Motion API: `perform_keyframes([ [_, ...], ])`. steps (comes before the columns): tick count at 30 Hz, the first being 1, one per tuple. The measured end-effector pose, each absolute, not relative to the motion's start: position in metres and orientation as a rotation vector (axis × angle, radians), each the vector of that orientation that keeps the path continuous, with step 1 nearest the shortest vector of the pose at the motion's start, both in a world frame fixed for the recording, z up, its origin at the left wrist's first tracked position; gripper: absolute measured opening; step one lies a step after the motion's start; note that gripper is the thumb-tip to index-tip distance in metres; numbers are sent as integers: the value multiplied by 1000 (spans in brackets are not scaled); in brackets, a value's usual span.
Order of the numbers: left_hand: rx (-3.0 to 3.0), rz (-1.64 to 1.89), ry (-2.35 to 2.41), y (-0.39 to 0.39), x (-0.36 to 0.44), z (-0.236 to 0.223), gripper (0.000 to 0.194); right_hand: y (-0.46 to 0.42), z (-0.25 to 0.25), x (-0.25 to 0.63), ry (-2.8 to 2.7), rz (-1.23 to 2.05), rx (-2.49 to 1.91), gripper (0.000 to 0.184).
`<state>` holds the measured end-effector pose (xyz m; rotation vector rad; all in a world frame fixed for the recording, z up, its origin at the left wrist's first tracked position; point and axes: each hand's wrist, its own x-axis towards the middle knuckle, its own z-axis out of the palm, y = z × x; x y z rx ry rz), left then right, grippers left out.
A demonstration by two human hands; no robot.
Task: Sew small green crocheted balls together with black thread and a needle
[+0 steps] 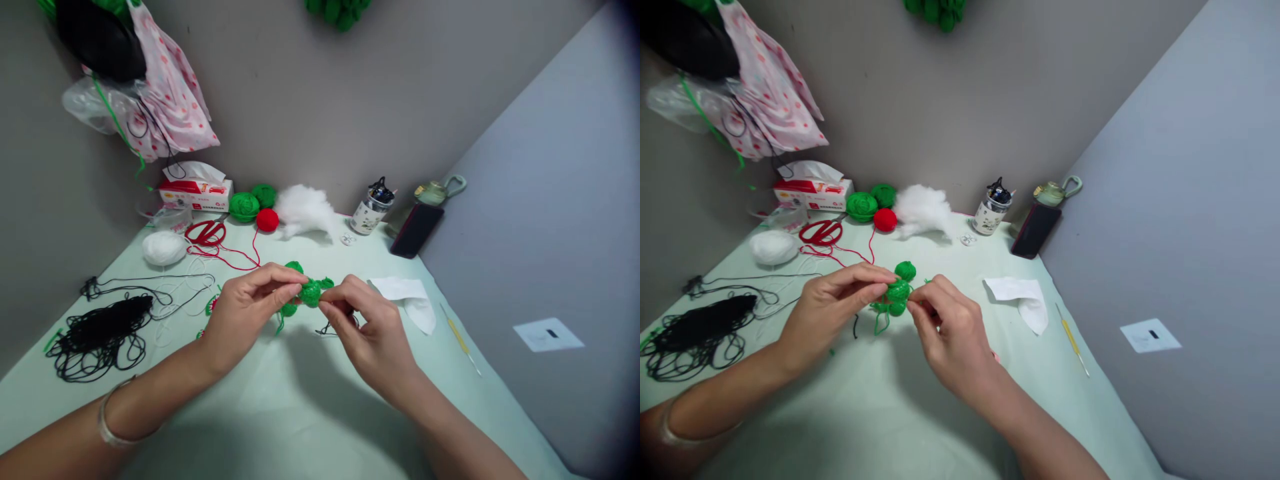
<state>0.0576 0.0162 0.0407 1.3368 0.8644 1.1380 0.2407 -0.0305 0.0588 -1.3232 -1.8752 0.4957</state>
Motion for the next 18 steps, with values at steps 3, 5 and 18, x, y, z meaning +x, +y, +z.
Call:
perform_keyframes([
  [3, 1278, 1089, 858, 21, 54, 41, 14, -29, 60, 240, -1786, 585, -1317, 15],
  [5, 1202, 1026, 804, 26, 52, 40, 18, -28, 62, 241, -1696, 668, -1305, 16],
  [18, 699, 1163, 617, 34, 41, 57, 13, -12, 43, 247, -1226, 1239, -1220, 23],
])
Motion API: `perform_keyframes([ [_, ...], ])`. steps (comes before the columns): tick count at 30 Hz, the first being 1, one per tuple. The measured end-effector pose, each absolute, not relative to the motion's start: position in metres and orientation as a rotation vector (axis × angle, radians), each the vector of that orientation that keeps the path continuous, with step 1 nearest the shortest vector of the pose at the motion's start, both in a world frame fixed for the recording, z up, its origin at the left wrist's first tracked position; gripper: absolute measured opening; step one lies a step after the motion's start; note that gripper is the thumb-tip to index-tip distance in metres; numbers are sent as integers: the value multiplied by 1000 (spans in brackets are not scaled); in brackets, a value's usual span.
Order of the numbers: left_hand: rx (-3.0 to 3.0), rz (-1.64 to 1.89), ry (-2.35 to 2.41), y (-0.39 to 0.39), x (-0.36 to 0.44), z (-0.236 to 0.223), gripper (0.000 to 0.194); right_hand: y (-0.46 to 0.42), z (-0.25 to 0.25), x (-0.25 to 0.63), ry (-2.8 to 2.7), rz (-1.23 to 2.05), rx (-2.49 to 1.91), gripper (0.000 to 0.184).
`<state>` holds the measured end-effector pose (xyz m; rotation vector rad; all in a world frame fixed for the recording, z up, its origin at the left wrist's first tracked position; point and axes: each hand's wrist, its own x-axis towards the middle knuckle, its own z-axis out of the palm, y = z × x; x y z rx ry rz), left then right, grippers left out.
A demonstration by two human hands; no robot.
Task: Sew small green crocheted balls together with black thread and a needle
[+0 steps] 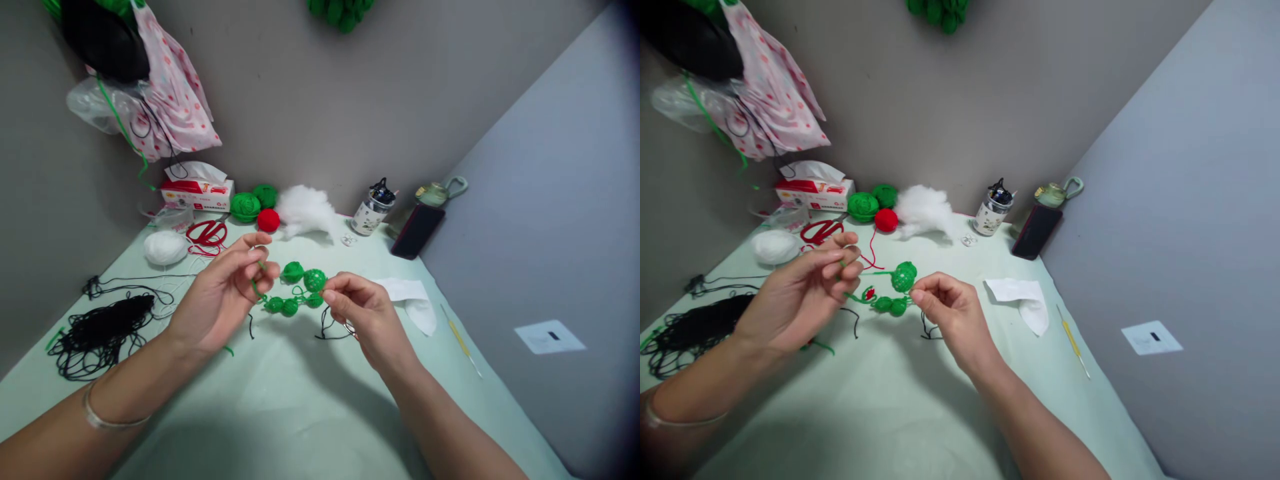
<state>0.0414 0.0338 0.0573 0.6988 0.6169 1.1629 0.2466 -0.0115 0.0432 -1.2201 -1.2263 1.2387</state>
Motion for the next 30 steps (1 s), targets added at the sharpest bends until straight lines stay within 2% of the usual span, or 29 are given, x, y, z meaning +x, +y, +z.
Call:
perform_keyframes([
  [3, 844, 1081, 674, 30, 43, 57, 13, -13, 42, 243, -1218, 1241, -1196, 22],
  [8, 1166, 876, 727, 25, 52, 43, 27, -14, 40, 239, -1220, 1267, -1168, 19],
  [25, 1294, 906, 745, 18, 53, 42, 22, -11, 41, 241, -1278, 1409, -1150, 26],
  [30, 1382, 928, 779, 17, 55, 43, 18, -10, 46, 244, -1366, 1460, -1157, 21],
])
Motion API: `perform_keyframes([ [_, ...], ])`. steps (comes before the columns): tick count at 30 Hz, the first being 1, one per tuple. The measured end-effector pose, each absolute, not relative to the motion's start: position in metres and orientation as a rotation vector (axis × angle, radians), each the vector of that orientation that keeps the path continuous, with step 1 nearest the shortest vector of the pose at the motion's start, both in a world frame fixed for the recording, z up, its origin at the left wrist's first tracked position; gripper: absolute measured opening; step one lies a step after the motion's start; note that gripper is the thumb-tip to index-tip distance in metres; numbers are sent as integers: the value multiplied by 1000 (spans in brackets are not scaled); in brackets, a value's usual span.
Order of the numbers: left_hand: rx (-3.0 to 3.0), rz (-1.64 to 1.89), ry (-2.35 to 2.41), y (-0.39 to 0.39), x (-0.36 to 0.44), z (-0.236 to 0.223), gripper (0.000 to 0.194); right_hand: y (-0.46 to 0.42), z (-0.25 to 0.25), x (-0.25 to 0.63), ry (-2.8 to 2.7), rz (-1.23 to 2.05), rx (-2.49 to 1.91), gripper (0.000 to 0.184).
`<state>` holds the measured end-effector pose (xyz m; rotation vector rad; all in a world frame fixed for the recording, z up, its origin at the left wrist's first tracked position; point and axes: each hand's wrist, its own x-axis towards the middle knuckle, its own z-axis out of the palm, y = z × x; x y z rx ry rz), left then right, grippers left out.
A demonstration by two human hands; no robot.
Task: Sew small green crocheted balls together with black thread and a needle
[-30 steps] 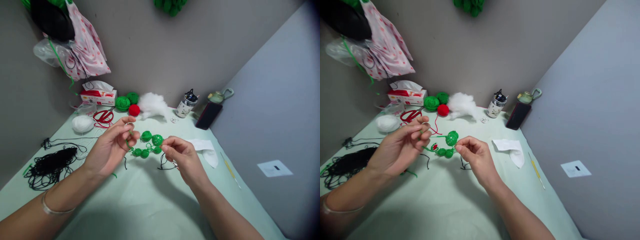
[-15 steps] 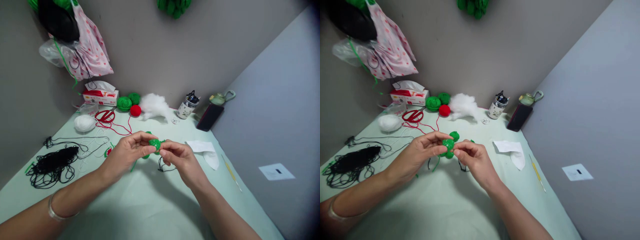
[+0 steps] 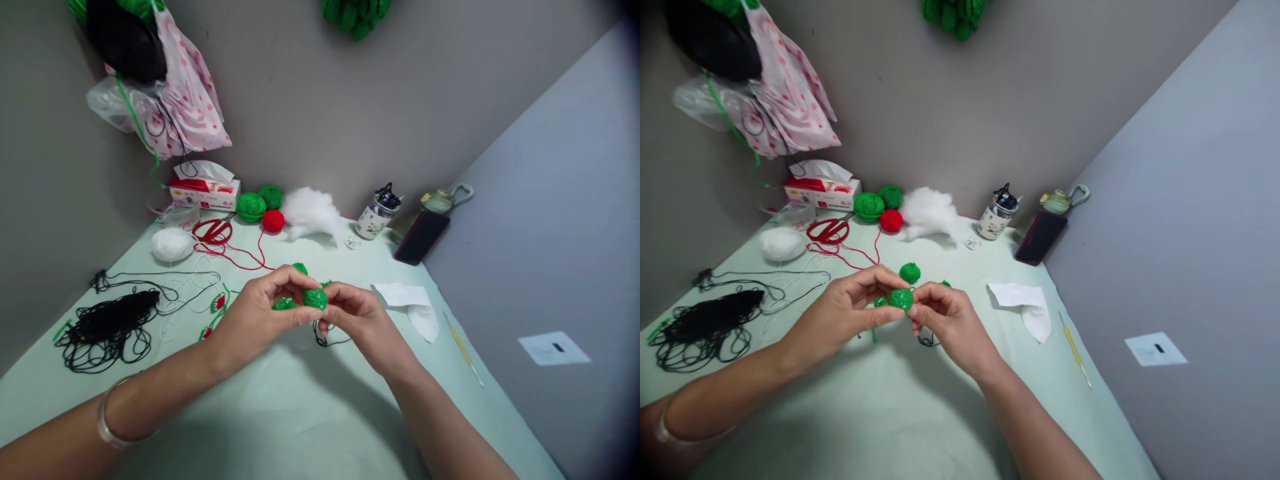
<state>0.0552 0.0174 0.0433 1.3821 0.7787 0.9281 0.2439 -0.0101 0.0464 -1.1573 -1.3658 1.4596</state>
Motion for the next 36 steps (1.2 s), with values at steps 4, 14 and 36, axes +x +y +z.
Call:
perform_keyframes([
  [4, 1459, 942, 794, 16, 56, 42, 14, -11, 52, 244, -1400, 1475, -1180, 13],
  [14, 1419, 919, 743, 18, 56, 41, 17, -7, 44, 249, -1463, 1367, -1130, 13],
  [36, 1500, 942, 734, 19, 58, 29, 18, -10, 50, 252, -1307, 1582, -1044, 15],
])
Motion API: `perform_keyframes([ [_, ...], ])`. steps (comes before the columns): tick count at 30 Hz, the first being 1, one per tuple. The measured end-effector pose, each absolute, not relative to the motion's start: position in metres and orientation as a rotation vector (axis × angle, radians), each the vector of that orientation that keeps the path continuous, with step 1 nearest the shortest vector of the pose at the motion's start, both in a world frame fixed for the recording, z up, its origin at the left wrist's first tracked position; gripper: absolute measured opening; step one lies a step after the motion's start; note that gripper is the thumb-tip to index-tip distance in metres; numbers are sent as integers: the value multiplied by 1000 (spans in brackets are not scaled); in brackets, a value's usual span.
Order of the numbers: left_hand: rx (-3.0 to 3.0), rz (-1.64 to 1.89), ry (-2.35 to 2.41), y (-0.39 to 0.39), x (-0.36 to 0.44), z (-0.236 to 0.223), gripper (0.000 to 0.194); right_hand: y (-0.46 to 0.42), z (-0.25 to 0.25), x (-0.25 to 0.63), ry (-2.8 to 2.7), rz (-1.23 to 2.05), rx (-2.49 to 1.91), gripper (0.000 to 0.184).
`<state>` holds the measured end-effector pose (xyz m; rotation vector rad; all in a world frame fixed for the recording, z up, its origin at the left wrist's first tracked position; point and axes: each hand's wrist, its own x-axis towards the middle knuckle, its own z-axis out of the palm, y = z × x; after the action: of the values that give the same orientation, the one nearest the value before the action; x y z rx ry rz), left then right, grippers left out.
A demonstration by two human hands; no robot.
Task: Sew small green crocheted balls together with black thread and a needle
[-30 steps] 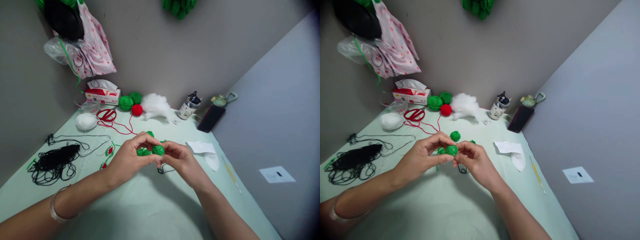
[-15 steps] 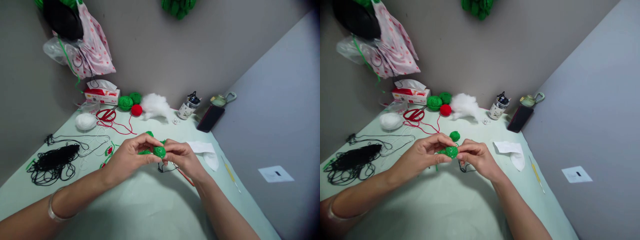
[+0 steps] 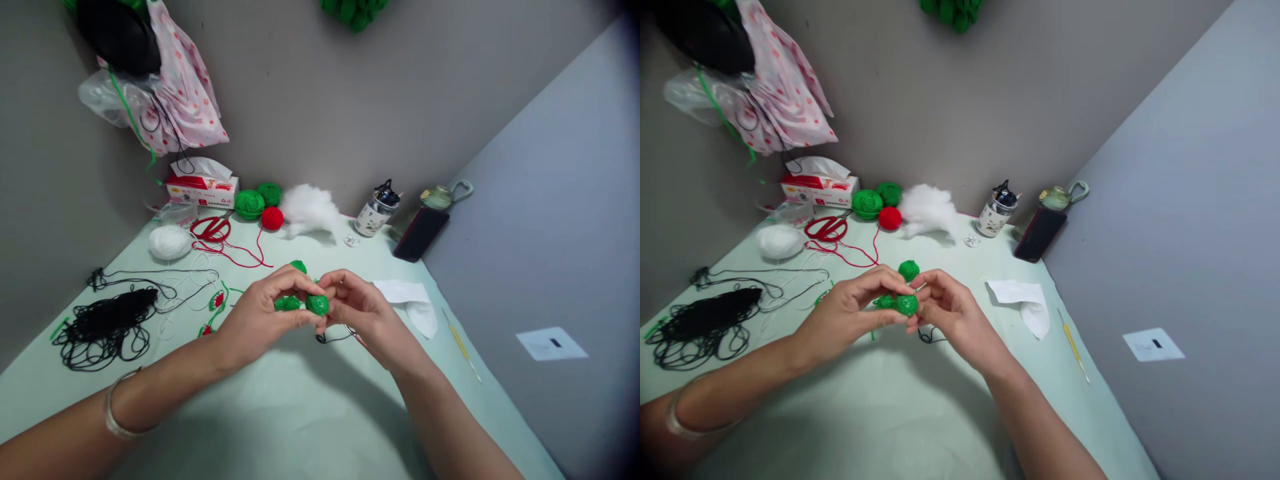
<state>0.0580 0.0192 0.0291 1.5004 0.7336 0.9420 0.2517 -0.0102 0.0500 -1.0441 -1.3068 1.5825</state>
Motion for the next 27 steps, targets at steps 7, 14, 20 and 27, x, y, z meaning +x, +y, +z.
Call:
perform_keyframes([
  [7, 1606, 987, 741, 17, 58, 25, 21, -10, 49, 252, -1345, 1533, -1080, 8],
  [14, 1731, 1002, 847, 19, 57, 22, 23, -17, 58, 257, -1958, 674, -1260, 14],
  [20, 1799, 962, 845, 18, 58, 18, 18, -20, 55, 252, -2117, 291, -1099, 17],
  [27, 1578, 706, 676, 21, 58, 32, 18, -16, 59, 254, -1739, 684, -1119, 8],
])
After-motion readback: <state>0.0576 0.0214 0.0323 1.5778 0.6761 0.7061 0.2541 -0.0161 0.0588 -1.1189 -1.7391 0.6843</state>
